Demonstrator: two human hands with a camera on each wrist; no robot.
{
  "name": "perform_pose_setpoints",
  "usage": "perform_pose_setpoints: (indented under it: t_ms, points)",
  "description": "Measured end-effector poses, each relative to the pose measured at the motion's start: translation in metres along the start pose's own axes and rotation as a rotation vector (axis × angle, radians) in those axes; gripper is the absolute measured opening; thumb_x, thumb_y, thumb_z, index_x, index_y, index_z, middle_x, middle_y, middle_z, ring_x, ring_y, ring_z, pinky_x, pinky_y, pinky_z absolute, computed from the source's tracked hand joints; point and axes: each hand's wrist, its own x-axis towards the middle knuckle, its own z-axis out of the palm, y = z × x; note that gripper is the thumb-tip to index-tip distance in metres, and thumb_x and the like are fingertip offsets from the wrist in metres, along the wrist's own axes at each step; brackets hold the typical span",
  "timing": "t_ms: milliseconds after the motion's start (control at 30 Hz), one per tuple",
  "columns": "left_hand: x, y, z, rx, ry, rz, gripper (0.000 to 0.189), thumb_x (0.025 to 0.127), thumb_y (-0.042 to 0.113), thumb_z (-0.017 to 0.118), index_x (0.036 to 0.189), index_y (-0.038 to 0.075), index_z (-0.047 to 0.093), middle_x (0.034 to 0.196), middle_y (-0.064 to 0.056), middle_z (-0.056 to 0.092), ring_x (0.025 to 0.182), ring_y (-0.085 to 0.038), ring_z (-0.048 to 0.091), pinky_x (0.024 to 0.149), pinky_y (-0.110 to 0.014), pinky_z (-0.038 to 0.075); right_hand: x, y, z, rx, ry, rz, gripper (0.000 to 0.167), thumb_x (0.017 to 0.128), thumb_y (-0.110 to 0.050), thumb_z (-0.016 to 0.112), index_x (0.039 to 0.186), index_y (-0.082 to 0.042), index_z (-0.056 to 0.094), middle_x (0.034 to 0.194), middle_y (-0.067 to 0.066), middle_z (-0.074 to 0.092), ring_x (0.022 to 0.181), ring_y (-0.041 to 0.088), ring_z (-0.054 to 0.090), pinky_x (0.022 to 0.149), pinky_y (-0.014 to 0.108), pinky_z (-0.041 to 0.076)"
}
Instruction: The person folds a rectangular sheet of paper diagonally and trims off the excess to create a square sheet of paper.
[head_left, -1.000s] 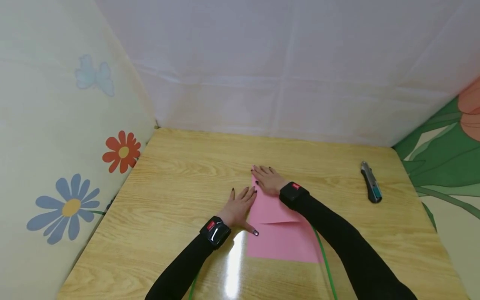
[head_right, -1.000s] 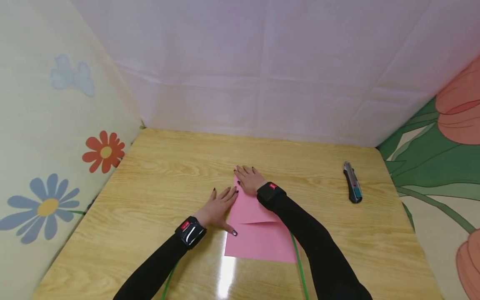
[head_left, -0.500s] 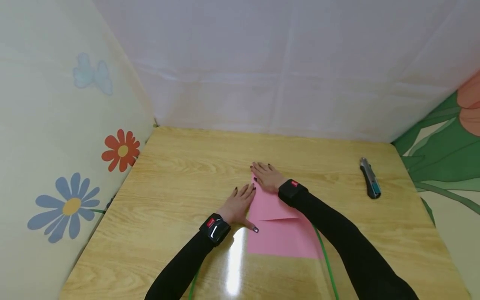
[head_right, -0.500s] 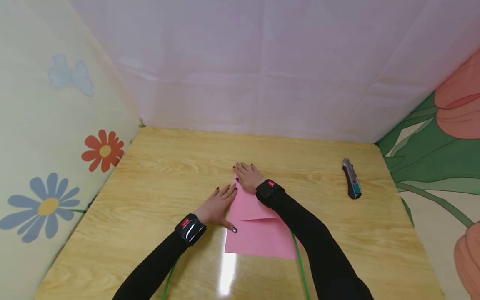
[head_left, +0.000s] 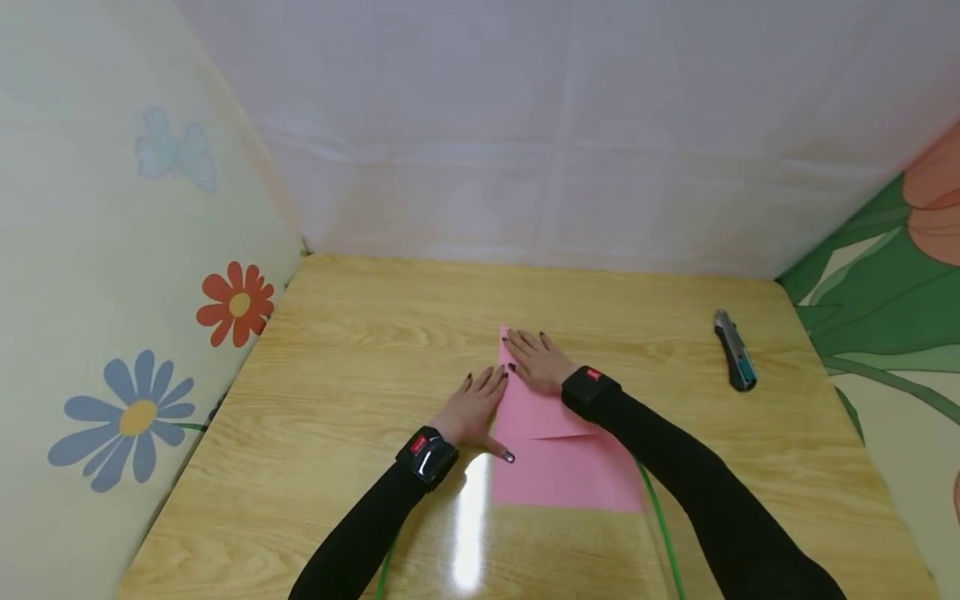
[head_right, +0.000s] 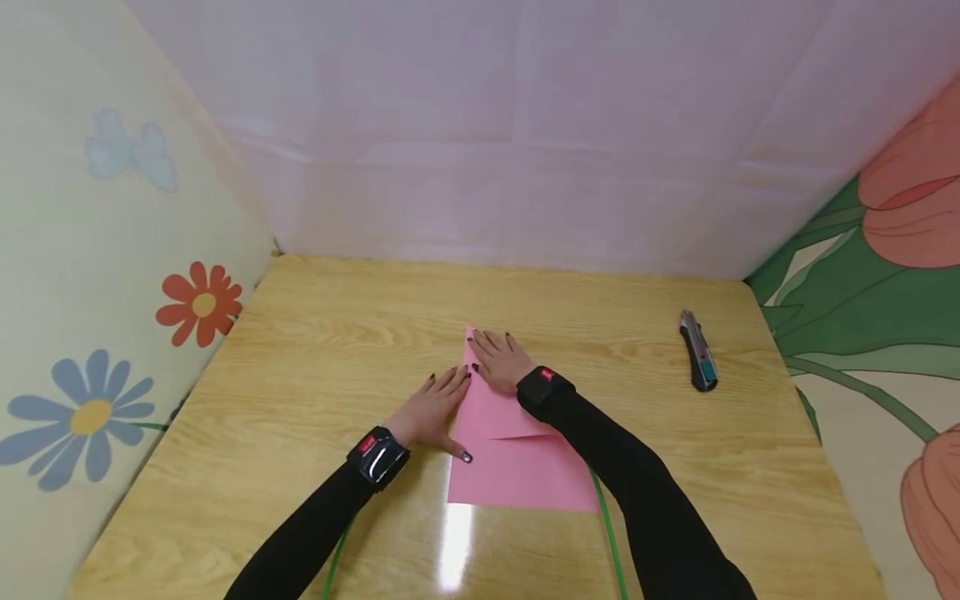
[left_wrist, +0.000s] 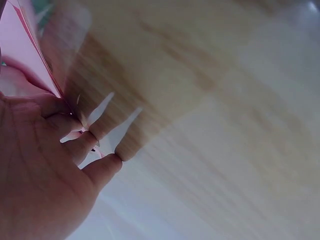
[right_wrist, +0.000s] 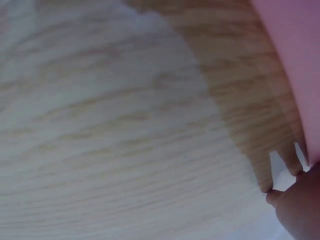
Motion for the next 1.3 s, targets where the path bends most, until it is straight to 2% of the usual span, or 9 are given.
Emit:
perform_pose_setpoints:
  t_ms: [67,233,400,567,733,900,1033,1133,1300]
  points:
    - [-0.001,0.0,0.0,0.004,0.001,0.002,0.125,0.061,0.069,0.072,0.148,-0.002,0.017,0.156,-0.016,0.009,0.142,-0.034,0.011,0.113,-0.051,0.015,-0.006,-0.009,-0.01,0.002,-0.018,0.02,0.055,0.102,-0.027,0.03,0.15,-0.003,0.016,0.156,0.014,0.01,0.143,0.029,0.007,0.114,0.053,0.004]
    - [0.0,-0.001,0.003,0.01,-0.012,-0.005,0.125,0.061,0.07,0.071,0.148,-0.001,0.016,0.156,-0.015,0.007,0.142,-0.033,0.01,0.113,-0.05,0.014,-0.01,-0.019,-0.019,-0.064,-0.045,0.047,0.054,0.103,-0.027,0.028,0.149,-0.002,0.016,0.156,0.015,0.011,0.143,0.03,0.008,0.114,0.052,0.006]
    - [0.001,-0.002,0.003,0.005,-0.037,-0.026,0.125,0.062,0.07,0.071,0.149,0.001,0.014,0.157,-0.013,0.005,0.143,-0.031,0.006,0.114,-0.048,0.011,-0.018,-0.024,-0.025,-0.053,-0.06,0.054,0.053,0.102,-0.024,0.031,0.148,0.0,0.021,0.155,0.016,0.015,0.142,0.03,0.012,0.113,0.053,0.012]
    - [0.002,-0.002,0.002,0.009,-0.049,-0.028,0.124,0.062,0.069,0.071,0.149,0.001,0.014,0.157,-0.013,0.005,0.143,-0.03,0.006,0.114,-0.048,0.012,-0.026,-0.022,-0.023,-0.054,-0.033,0.034,0.052,0.101,-0.022,0.033,0.146,0.003,0.025,0.153,0.018,0.019,0.141,0.032,0.015,0.112,0.054,0.015]
    - [0.004,-0.003,0.003,0.024,-0.057,-0.031,0.124,0.062,0.071,0.07,0.149,0.001,0.014,0.157,-0.012,0.005,0.143,-0.03,0.006,0.114,-0.048,0.013,-0.028,-0.018,-0.022,-0.064,-0.046,0.038,0.052,0.101,-0.024,0.033,0.147,0.001,0.025,0.154,0.017,0.019,0.142,0.031,0.014,0.113,0.053,0.013]
    - [0.006,-0.002,0.004,0.026,-0.067,-0.029,0.124,0.063,0.071,0.069,0.15,0.002,0.013,0.157,-0.012,0.004,0.143,-0.03,0.006,0.114,-0.048,0.012,-0.032,-0.009,-0.017,0.013,-0.019,0.012,0.053,0.101,-0.025,0.035,0.147,0.0,0.025,0.153,0.017,0.02,0.142,0.03,0.014,0.113,0.054,0.012]
    - [0.007,-0.002,0.005,0.021,-0.062,-0.024,0.125,0.062,0.071,0.069,0.149,0.001,0.013,0.157,-0.013,0.004,0.143,-0.031,0.006,0.114,-0.049,0.012,-0.042,0.001,-0.008,0.081,0.014,-0.047,0.056,0.103,-0.034,0.027,0.149,-0.004,0.021,0.155,0.014,0.014,0.143,0.026,0.007,0.113,0.054,0.009]
    - [0.006,-0.003,0.004,0.015,-0.055,-0.029,0.126,0.062,0.071,0.07,0.149,0.0,0.014,0.157,-0.014,0.004,0.143,-0.031,0.007,0.114,-0.05,0.012,-0.049,0.002,-0.007,0.081,0.017,-0.076,0.058,0.102,-0.039,0.022,0.15,-0.005,0.017,0.156,0.012,0.01,0.144,0.024,0.005,0.114,0.051,0.007]
    - [0.004,-0.003,0.002,-0.009,-0.047,-0.025,0.126,0.061,0.07,0.072,0.149,0.0,0.015,0.156,-0.015,0.005,0.143,-0.031,0.007,0.114,-0.05,0.012,-0.056,-0.008,-0.015,0.027,-0.019,-0.048,0.054,0.102,-0.028,0.033,0.147,0.0,0.024,0.153,0.019,0.018,0.142,0.032,0.013,0.113,0.054,0.012]
